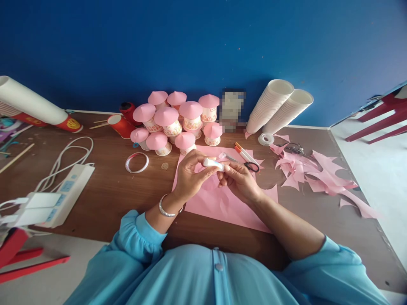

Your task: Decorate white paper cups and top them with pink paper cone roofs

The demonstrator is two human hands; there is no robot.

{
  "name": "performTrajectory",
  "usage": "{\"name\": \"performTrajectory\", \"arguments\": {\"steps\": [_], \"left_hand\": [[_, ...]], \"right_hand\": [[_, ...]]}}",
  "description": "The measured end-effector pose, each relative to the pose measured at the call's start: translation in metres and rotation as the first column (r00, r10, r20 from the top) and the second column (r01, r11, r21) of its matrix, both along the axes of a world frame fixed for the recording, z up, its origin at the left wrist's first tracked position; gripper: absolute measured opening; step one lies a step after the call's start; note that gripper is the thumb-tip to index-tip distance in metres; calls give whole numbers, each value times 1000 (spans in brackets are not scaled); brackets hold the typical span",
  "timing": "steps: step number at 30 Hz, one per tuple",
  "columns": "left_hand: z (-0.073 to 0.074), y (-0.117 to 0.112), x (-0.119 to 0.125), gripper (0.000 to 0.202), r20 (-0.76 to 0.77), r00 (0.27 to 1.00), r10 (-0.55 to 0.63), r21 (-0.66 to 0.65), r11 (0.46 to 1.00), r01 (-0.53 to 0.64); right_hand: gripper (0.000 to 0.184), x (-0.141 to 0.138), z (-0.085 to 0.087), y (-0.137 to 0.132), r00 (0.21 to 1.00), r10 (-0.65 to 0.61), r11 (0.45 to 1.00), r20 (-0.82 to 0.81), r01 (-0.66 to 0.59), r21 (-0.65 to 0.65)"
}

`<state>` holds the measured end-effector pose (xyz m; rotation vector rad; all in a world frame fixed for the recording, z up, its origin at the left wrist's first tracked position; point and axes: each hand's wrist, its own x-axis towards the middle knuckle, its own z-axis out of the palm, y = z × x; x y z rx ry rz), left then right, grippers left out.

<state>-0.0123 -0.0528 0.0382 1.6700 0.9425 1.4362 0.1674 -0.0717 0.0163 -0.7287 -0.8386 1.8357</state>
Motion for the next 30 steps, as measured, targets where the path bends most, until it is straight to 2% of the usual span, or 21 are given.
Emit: {"name": "performTrajectory", "arguments": {"steps": [4, 7, 15, 20, 23, 27, 30], "left_hand": [[-3, -1, 0, 12, 33, 999, 15, -53, 998, -13], [-3, -2, 1, 14, 51, 999, 3, -80, 997, 1], [-3, 2, -2, 16, -12, 997, -72, -35, 997, 72], [-4, 4, -2, 30, 73, 990, -120, -31, 992, 123], [-4, 4, -1, 24, 113, 984, -139, -39, 989, 144], [-2, 2, -2, 22, 119, 985, -123, 5, 992, 124], [0, 1, -8, 21, 10, 999, -38, 128, 991, 37]], "right_hand": [[32, 0, -2, 0, 985, -169, 985, 27, 169, 23], [32, 0, -3, 0, 977, -208, 978, 47, 206, 40], [30, 1, 2, 0, 997, -64, 998, -40, 64, 2], [25, 2, 1, -1, 997, -20, 999, -80, 16, -46], [30, 1, 0, -2, 995, 15, 997, -102, -23, -74], [31, -1, 0, -3, 993, -2, 995, -114, -9, -103], [31, 1, 4, -1, 995, -70, 994, -71, 64, -90]]}}
